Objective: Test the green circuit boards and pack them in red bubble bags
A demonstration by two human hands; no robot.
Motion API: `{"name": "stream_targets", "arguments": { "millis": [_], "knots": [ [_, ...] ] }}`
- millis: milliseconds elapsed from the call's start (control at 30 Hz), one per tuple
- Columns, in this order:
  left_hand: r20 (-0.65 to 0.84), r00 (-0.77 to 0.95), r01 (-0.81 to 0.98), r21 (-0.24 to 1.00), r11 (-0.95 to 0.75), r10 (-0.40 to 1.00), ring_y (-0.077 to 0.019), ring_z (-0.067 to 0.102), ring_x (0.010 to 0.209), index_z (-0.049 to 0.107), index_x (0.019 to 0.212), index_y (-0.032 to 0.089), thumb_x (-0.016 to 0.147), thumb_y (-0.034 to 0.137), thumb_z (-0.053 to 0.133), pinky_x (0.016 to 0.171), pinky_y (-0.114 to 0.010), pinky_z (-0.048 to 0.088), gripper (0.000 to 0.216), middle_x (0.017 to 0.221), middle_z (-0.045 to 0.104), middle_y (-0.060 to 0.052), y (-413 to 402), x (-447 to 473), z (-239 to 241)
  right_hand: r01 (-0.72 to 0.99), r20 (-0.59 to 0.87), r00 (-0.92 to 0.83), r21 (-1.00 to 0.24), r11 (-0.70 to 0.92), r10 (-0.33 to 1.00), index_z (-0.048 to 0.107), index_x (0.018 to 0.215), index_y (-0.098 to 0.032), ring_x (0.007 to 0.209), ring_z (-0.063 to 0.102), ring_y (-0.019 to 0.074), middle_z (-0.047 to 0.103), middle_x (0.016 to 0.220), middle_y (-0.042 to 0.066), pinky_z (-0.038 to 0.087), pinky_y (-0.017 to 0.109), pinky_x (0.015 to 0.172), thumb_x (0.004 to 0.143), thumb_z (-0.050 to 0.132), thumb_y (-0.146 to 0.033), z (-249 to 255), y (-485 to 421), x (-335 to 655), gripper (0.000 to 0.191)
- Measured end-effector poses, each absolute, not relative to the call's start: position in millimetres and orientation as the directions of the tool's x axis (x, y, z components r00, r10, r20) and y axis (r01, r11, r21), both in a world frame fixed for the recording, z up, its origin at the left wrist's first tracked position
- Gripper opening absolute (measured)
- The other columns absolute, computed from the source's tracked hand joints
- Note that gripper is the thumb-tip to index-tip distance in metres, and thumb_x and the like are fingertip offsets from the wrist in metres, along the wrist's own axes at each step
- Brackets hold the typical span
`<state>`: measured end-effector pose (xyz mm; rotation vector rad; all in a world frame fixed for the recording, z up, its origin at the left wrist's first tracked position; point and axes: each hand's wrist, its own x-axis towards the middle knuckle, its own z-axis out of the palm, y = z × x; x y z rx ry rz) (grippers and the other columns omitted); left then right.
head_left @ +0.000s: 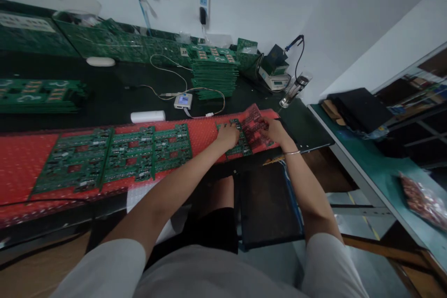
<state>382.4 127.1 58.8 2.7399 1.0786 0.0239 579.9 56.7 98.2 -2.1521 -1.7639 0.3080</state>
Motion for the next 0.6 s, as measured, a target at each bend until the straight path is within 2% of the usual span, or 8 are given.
{"name": "stream_targets", "arguments": {
  "millis": [100, 200, 300, 400, 500, 600],
  "knots": [
    [-0.02, 0.668, 0.732, 0.198, -0.651, 0.744, -0.0392, 0.047, 0.133, 0.075, 0.113, 0.016, 0.094, 0.023, 0.056, 0.106, -0.053, 0.041, 0.028, 0.141, 0.056, -0.02, 123, 370, 56, 0.893, 0.048, 0.128, -0.441, -0.094, 0.991, 0.068, 0.126, -0.016, 0.076, 0.062, 0.0174, 0.073, 0.09, 0.005, 0.047, 0.029, 0.076, 0.084, 0.066, -0.015, 104, 62, 549, 0.042],
    [0.011, 0.551, 0.793, 0.305, -0.528, 0.834, -0.0434, 0.044, 0.134, 0.073, 0.119, 0.02, 0.092, 0.035, 0.062, 0.103, -0.055, 0.043, 0.032, 0.145, 0.05, -0.02, 118, 357, 47, 0.876, 0.007, -0.018, -0.481, 0.019, 1.0, 0.063, 0.136, -0.021, 0.08, 0.062, 0.0169, 0.073, 0.095, 0.004, 0.048, 0.028, 0.079, 0.088, 0.06, -0.017, 99, 67, 512, 0.048],
    [0.012, 0.447, 0.762, 0.519, -0.387, 0.895, -0.0349, 0.053, 0.128, 0.066, 0.127, 0.016, 0.092, 0.02, 0.057, 0.105, -0.047, 0.047, 0.036, 0.135, 0.056, -0.02, 122, 345, 37, 0.881, 0.012, -0.038, -0.471, 0.039, 0.999, 0.046, 0.152, -0.021, 0.085, 0.063, 0.0189, 0.073, 0.105, 0.005, 0.049, 0.028, 0.083, 0.086, 0.059, -0.017, 83, 70, 477, 0.068],
    [-0.007, 0.341, 0.736, 0.624, -0.263, 0.94, -0.0275, 0.059, 0.123, 0.058, 0.129, 0.008, 0.091, 0.004, 0.044, 0.105, -0.039, 0.049, 0.041, 0.128, 0.06, -0.021, 133, 333, 31, 0.912, 0.018, 0.008, -0.41, 0.0, 1.0, 0.032, 0.16, -0.016, 0.099, 0.065, 0.0252, 0.067, 0.124, 0.015, 0.05, 0.034, 0.089, 0.085, 0.062, -0.021, 63, 71, 450, 0.08],
    [-0.033, 0.328, 0.724, 0.651, -0.229, 0.944, -0.0232, 0.065, 0.116, 0.056, 0.126, 0.006, 0.092, 0.003, 0.039, 0.102, -0.034, 0.052, 0.038, 0.121, 0.066, -0.02, 137, 318, 33, 0.931, -0.013, 0.006, -0.364, -0.011, 1.0, 0.044, 0.152, -0.009, 0.11, 0.063, 0.0295, 0.062, 0.13, 0.022, 0.049, 0.039, 0.095, 0.086, 0.065, -0.024, 47, 70, 439, 0.071],
    [-0.024, 0.367, 0.684, 0.685, -0.252, 0.93, -0.02, 0.067, 0.117, 0.055, 0.127, 0.008, 0.095, 0.007, 0.041, 0.103, -0.03, 0.052, 0.035, 0.125, 0.068, -0.017, 128, 302, 34, 0.88, 0.009, -0.04, -0.473, 0.039, 0.999, 0.061, 0.136, -0.012, 0.099, 0.065, 0.0248, 0.07, 0.114, 0.016, 0.051, 0.036, 0.091, 0.089, 0.066, -0.03, 42, 66, 455, 0.051]
  ]
}}
